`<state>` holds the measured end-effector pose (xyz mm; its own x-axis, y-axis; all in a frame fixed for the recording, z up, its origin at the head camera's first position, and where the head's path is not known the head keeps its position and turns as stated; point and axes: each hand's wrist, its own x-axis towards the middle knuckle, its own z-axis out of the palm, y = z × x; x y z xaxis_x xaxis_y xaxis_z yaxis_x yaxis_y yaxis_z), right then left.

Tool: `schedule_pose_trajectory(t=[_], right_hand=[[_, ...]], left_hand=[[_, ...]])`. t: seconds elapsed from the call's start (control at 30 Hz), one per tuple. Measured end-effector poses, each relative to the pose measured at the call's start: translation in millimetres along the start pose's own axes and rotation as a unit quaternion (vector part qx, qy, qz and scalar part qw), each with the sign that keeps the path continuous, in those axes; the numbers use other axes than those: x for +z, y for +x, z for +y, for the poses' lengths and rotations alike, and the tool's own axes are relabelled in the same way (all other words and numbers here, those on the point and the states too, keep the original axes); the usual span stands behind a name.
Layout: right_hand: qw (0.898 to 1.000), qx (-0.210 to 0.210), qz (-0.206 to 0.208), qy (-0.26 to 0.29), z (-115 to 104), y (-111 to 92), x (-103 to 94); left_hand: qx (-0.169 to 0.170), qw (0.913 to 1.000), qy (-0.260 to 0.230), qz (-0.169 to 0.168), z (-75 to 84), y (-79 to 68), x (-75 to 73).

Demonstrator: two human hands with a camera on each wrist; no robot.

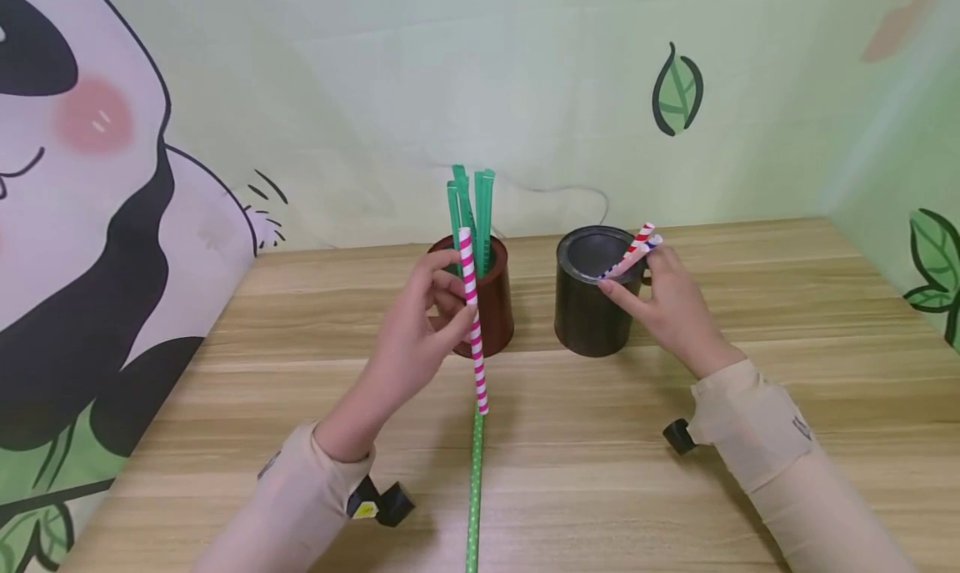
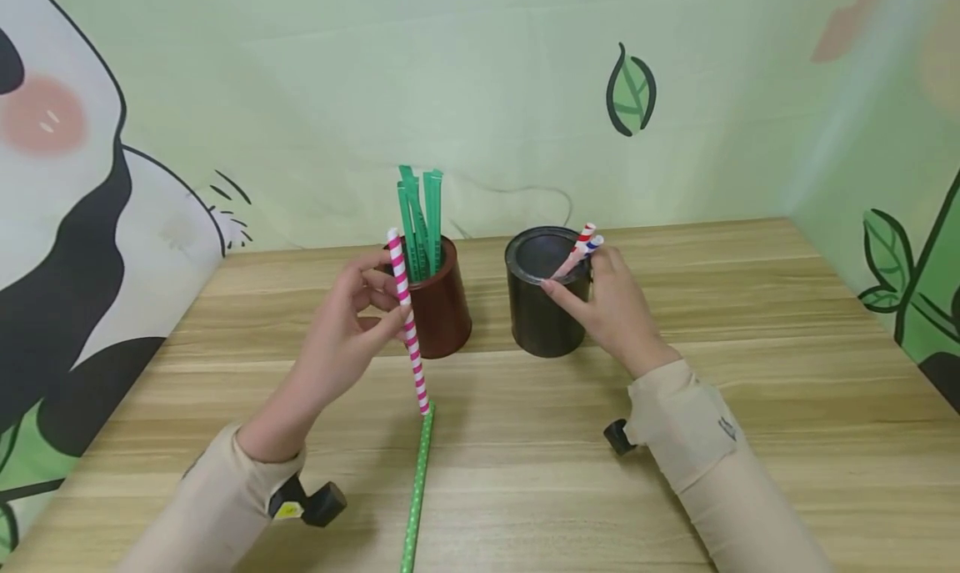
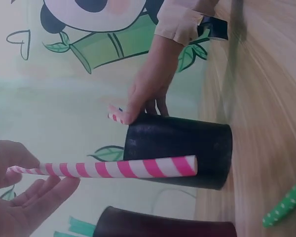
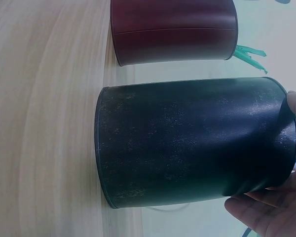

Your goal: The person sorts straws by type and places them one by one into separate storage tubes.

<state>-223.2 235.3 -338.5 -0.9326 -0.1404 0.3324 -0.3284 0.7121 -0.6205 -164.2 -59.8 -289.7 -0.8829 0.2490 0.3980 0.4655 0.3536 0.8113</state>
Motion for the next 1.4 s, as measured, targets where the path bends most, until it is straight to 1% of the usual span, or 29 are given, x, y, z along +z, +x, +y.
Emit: schedule_pose_trajectory(t=[0.17,0.3,0.5,0.63,0.8,0.87,0.97,1.1,1.17,1.3,1.4], right_hand=[[1.000,0.004,-0.003,-0.001,-0.6,0.3,-0.1],[1.000,0.004,-0.005,0.000,-0.2,0.2,0.2],[1.000,0.011,-0.008,-0.003,0.3,-0.9,0.7],[1.000,0.014,-0.010,-0.004,-0.7,-1.3,0.8],[1.000,0.021,-0.014,-0.003,-0.9,-1.6,0.8],[1.000,0.023,-0.014,-0.004,-0.8,-2.1,0.6],[1.000,0.021,-0.013,-0.004,-0.6,-2.6,0.8],[1.000,0.015,-0.010,-0.004,-0.6,-2.8,1.4],[1.000,0.016,-0.011,-0.003,-0.6,-2.7,1.7],[1.000,0.020,-0.014,-0.006,-1.2,-1.9,1.8],[1.000,0.013,-0.013,-0.005,-2.8,-0.7,2.1]], left_hand=[[0.042,0.9985,-0.005,0.034,6.2,9.5,8.3],[0.065,0.9960,-0.008,0.060,9.9,20.3,15.3],[0.095,0.9902,0.007,0.103,15.8,38.6,24.2],[0.131,0.9822,0.003,0.135,19.6,49.1,31.2],[0.190,0.9669,-0.019,0.170,22.5,62.8,41.6],[0.205,0.9619,-0.014,0.180,22.4,68.6,46.8],[0.217,0.9564,-0.001,0.195,20.9,75.9,55.4],[0.236,0.9497,0.013,0.205,18.8,82.5,66.2],[0.245,0.9480,0.020,0.202,18.2,84.5,71.1],[0.248,0.9497,0.051,0.184,16.2,86.9,79.6],[0.249,0.9511,0.077,0.166,13.5,87.5,84.3]])
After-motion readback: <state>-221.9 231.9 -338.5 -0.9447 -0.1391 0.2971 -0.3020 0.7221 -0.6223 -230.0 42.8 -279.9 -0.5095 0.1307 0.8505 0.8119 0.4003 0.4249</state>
